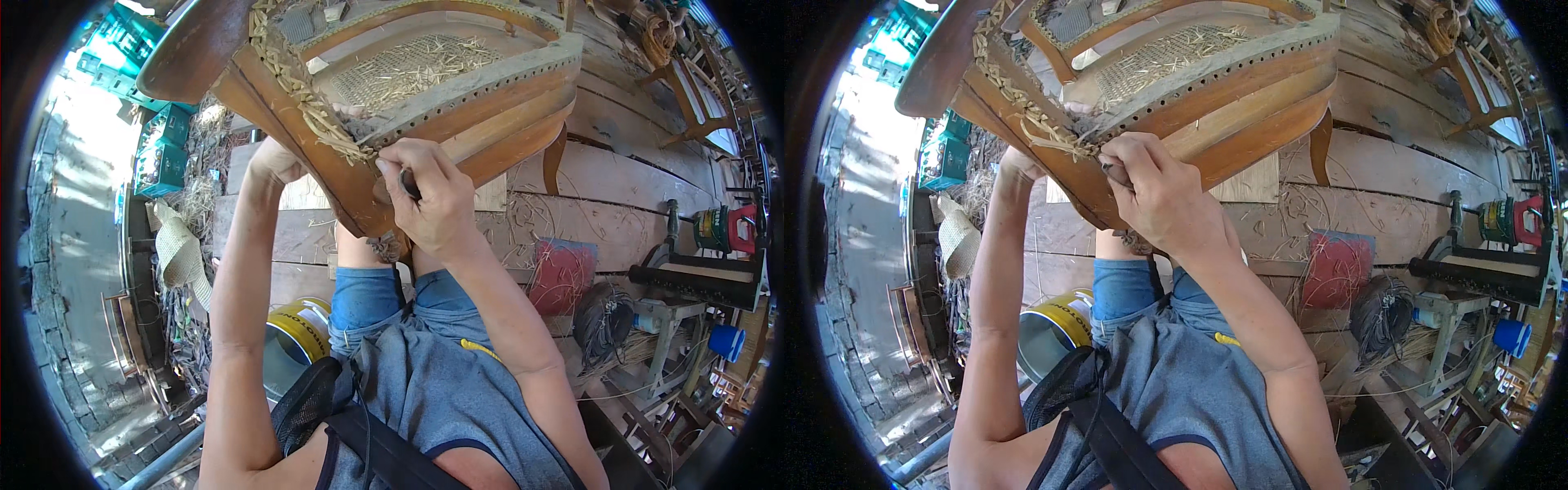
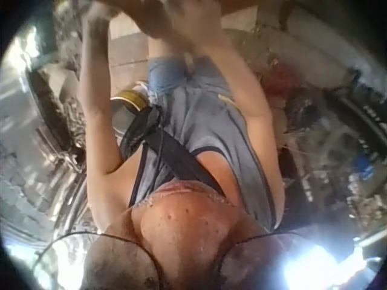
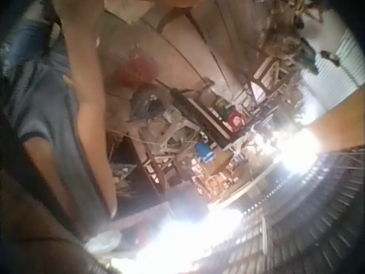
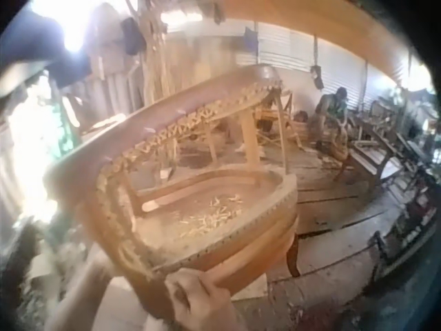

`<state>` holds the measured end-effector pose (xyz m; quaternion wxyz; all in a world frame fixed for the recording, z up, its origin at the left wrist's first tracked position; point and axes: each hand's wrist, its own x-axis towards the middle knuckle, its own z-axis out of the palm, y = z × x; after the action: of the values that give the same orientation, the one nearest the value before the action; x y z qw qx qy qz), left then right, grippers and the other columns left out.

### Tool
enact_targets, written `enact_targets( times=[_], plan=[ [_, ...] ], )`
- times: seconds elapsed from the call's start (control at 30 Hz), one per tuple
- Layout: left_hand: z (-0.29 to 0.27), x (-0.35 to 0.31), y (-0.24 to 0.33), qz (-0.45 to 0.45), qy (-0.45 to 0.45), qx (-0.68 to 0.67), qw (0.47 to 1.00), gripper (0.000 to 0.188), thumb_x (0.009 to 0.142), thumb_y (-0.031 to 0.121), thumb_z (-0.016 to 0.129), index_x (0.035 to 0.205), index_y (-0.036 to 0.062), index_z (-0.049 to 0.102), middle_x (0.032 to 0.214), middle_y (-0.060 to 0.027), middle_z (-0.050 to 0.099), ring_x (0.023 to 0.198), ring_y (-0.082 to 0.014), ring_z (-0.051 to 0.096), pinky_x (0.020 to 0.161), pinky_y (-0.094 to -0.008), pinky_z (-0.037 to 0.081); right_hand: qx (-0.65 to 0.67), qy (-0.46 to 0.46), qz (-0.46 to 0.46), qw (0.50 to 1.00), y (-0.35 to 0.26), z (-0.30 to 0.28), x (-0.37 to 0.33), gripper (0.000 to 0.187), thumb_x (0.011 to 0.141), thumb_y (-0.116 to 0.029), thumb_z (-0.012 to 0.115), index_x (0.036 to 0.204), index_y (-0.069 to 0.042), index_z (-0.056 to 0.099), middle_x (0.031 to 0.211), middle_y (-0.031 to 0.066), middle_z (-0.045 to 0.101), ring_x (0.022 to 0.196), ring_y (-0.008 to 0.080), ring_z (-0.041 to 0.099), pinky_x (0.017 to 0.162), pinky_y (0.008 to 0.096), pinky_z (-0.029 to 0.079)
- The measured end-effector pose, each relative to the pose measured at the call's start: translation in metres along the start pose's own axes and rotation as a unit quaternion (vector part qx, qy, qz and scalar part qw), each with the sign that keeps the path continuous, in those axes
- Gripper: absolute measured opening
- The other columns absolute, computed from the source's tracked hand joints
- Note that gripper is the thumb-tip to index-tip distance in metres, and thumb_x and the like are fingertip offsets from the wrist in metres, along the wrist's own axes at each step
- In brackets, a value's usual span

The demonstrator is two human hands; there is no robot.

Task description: Replacing the decorative trim and weaving on a wooden chair.

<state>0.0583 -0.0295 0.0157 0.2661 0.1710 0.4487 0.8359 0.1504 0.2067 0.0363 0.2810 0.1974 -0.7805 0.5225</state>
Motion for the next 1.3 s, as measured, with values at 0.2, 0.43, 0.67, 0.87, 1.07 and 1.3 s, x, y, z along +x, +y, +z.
enact_targets(
  times=[0.2, 0.43, 0.67, 0.87, 1.07, 1.3],
  plan=[
    [-0.017, 0.019, 0.023, 0.084, -0.208, 0.171, 0.959, 0.077, 0.075, 0.032, 0.085, 0.135, -0.0036, 0.052, 0.140, -0.0185, 0.050, 0.125, -0.0293, 0.054, 0.104, -0.0420, 0.048, -0.011, 0.000, -0.052, 0.999, 0.003, 0.000, 0.011, 0.023, 0.080, 0.001, 0.074, 0.099, -0.007, 0.064, 0.094, 0.0096, 0.067, 0.075, 0.0247, 0.069, 0.062, 0.0334, 0.057],
    [-0.017, 0.027, 0.040, -0.069, -0.153, 0.101, 0.981, 0.110, 0.049, 0.046, 0.097, 0.133, -0.0070, 0.050, 0.134, -0.0173, 0.054, 0.123, -0.0252, 0.056, 0.104, -0.0366, 0.048, -0.054, -0.007, -0.059, 0.997, -0.001, 0.001, 0.008, 0.036, 0.069, 0.006, 0.072, 0.100, -0.010, 0.061, 0.098, 0.0093, 0.064, 0.081, 0.0285, 0.068, 0.062, 0.0364, 0.057],
    [-0.012, 0.028, 0.064, -0.248, -0.013, 0.080, 0.965, 0.095, 0.055, 0.040, 0.096, 0.124, -0.0089, 0.053, 0.120, -0.0129, 0.063, 0.113, -0.0195, 0.062, 0.094, -0.0294, 0.054, -0.075, -0.005, -0.129, 0.989, 0.003, 0.011, 0.016, 0.036, 0.066, 0.002, 0.071, 0.097, -0.008, 0.056, 0.092, 0.0069, 0.060, 0.073, 0.0267, 0.065, 0.055, 0.0352, 0.052],
    [0.012, 0.023, 0.039, 0.045, -0.164, 0.175, 0.970, 0.069, 0.083, 0.033, 0.078, 0.132, -0.0066, 0.051, 0.125, -0.0152, 0.061, 0.112, -0.0201, 0.063, 0.091, -0.0325, 0.057, -0.083, -0.015, -0.093, 0.992, 0.004, 0.006, 0.021, 0.033, 0.069, 0.002, 0.072, 0.096, -0.008, 0.057, 0.088, 0.0058, 0.057, 0.071, 0.0252, 0.064, 0.054, 0.0352, 0.052],
    [-0.016, 0.000, -0.028, 0.047, 0.079, 0.077, 0.993, 0.054, 0.093, 0.030, 0.067, 0.133, -0.0026, 0.052, 0.122, -0.0138, 0.062, 0.103, -0.0193, 0.064, 0.083, -0.0323, 0.057, -0.053, -0.013, -0.042, 0.998, -0.002, 0.001, 0.026, 0.017, 0.083, -0.004, 0.069, 0.095, -0.008, 0.058, 0.090, 0.0105, 0.059, 0.075, 0.0328, 0.065, 0.058, 0.0395, 0.053],
    [-0.017, 0.017, -0.085, 0.134, 0.155, -0.101, 0.974, 0.030, 0.099, 0.032, 0.058, 0.111, 0.0041, 0.059, 0.096, -0.0049, 0.060, 0.082, -0.0157, 0.061, 0.069, -0.0303, 0.053, -0.039, -0.052, -0.024, 0.998, -0.005, -0.004, 0.014, 0.020, 0.086, -0.006, 0.069, 0.101, -0.006, 0.056, 0.097, 0.0109, 0.059, 0.080, 0.0335, 0.065, 0.059, 0.0400, 0.054]
  ],
)
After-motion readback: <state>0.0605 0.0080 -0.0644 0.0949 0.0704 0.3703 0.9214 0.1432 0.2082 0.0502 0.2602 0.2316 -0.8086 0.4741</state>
